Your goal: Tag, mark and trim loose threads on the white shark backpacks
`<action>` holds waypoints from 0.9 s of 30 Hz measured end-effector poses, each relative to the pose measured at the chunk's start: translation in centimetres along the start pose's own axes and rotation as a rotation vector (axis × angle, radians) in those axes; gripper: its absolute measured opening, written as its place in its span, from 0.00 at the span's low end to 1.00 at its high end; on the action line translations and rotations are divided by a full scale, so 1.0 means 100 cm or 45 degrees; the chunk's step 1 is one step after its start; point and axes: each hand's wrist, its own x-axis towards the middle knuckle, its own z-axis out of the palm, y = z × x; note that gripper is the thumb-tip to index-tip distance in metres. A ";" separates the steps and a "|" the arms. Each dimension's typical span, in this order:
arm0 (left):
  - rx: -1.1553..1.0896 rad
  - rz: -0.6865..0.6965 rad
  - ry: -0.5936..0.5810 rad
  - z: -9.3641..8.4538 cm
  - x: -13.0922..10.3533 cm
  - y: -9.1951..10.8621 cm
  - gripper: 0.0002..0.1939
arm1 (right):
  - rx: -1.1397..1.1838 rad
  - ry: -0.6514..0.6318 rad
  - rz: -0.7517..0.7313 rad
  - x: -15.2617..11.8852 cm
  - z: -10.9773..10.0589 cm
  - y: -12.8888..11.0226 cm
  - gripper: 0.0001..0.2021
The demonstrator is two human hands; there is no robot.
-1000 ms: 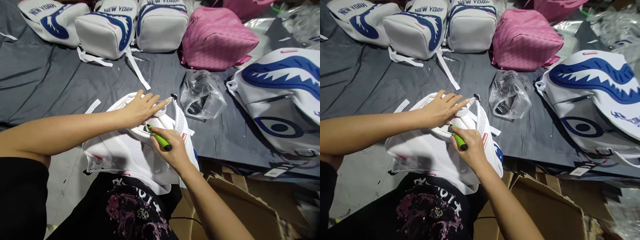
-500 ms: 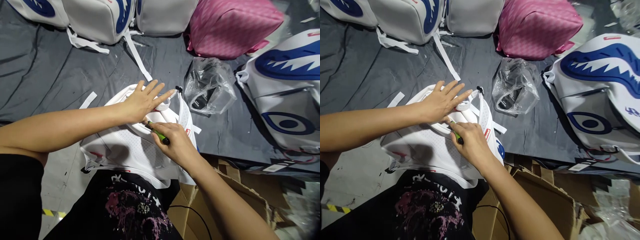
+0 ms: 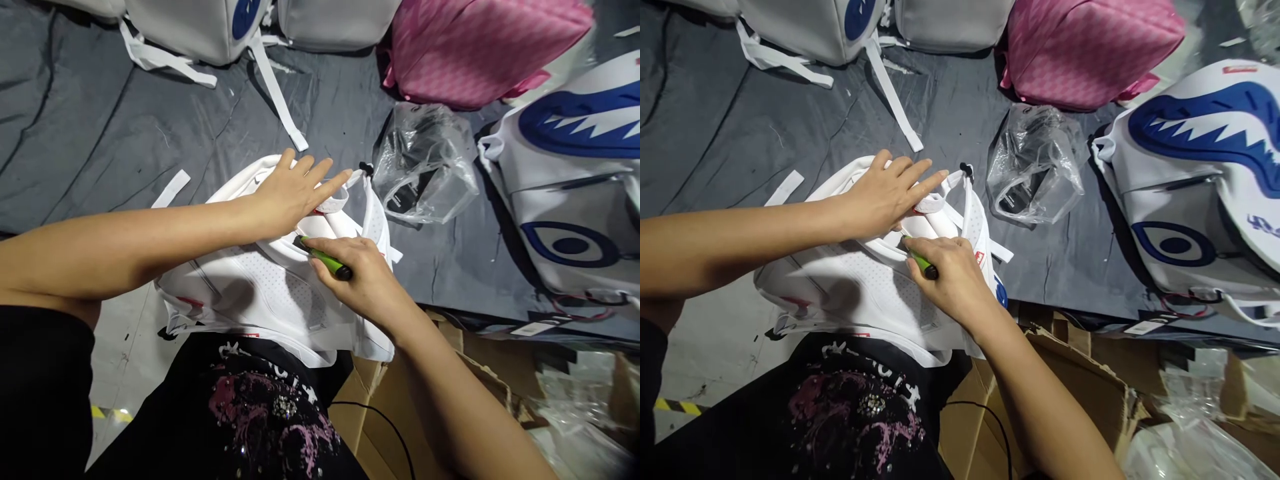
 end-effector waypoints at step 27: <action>0.058 0.034 0.037 0.001 -0.001 -0.004 0.38 | -0.270 -0.233 -0.061 0.017 -0.013 -0.013 0.12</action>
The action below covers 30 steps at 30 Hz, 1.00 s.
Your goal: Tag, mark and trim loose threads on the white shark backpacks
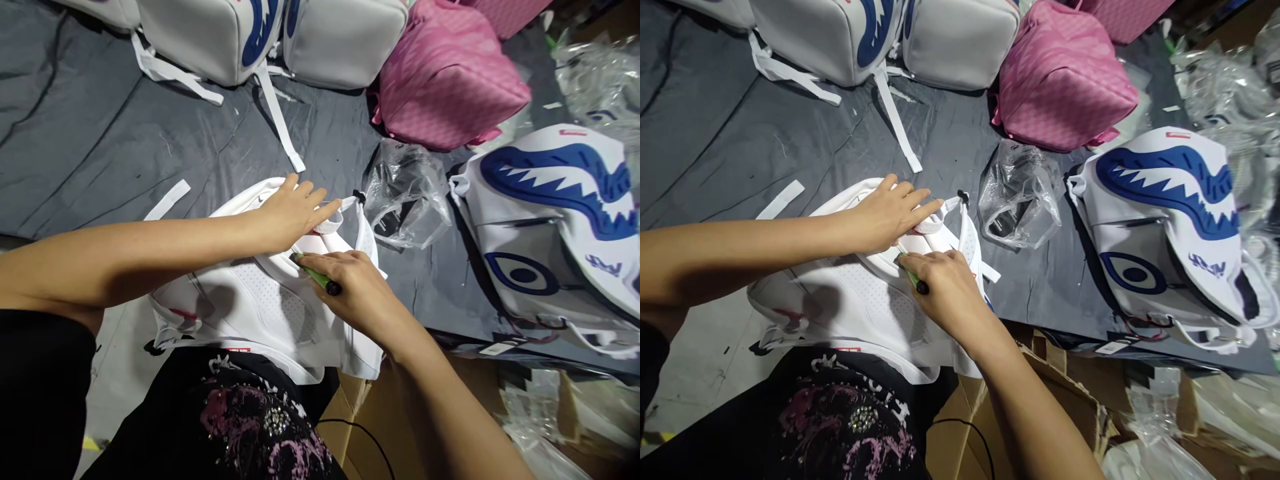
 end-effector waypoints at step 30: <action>0.115 0.022 0.062 0.002 -0.008 -0.005 0.39 | -0.150 -0.001 0.174 0.007 0.007 -0.019 0.05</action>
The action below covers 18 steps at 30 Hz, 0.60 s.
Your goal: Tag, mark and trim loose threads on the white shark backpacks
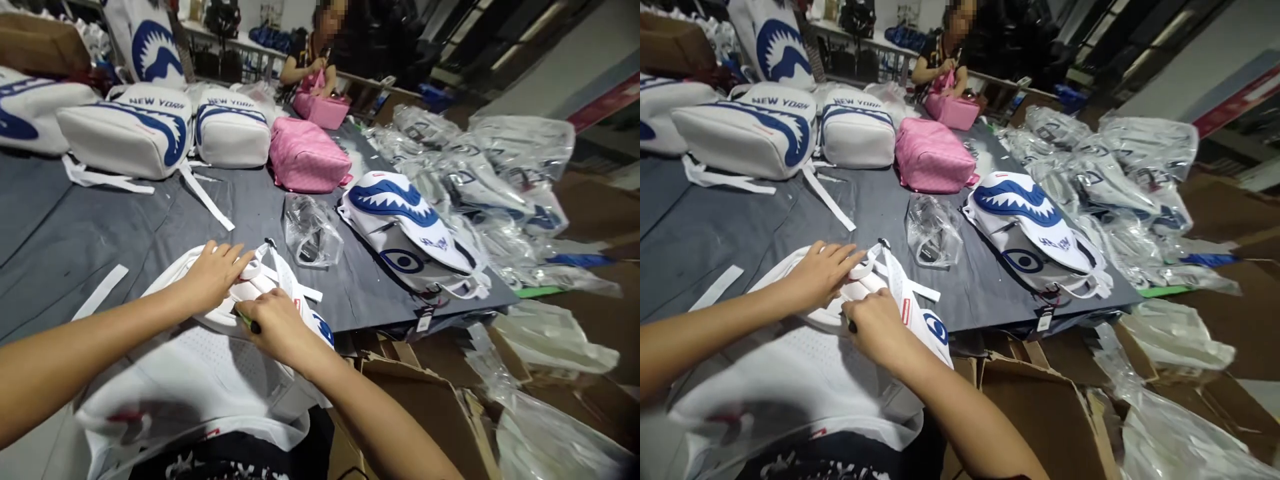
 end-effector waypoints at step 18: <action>0.179 -0.225 -0.366 -0.027 -0.014 -0.010 0.58 | 0.332 0.310 0.053 0.000 0.024 -0.013 0.09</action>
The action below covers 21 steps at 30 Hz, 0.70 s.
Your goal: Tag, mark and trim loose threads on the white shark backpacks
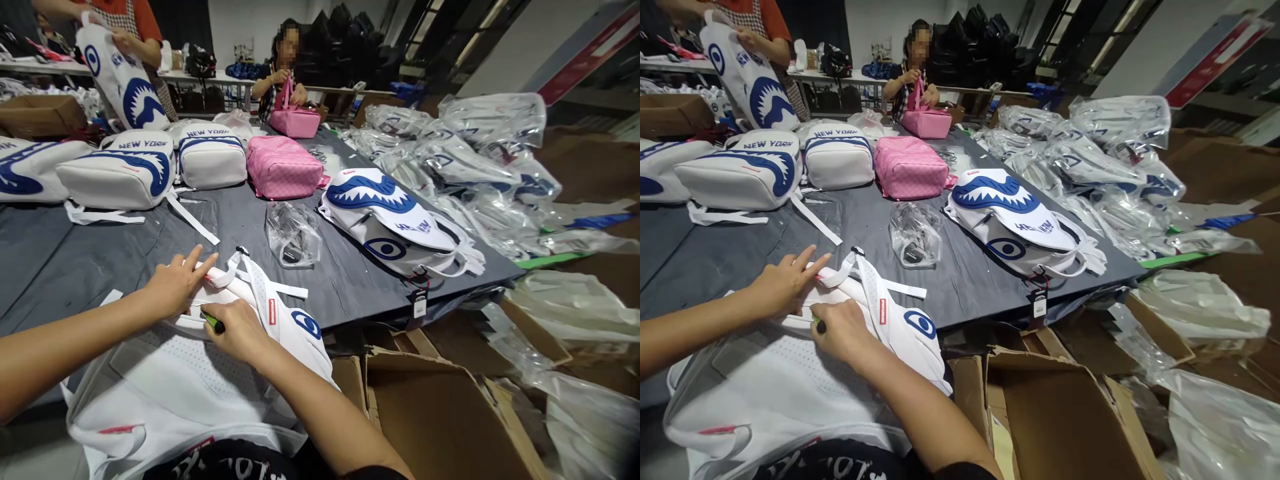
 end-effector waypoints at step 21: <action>-0.197 -0.190 -0.093 -0.003 -0.003 0.003 0.55 | 0.669 0.293 -0.006 0.005 0.036 0.019 0.18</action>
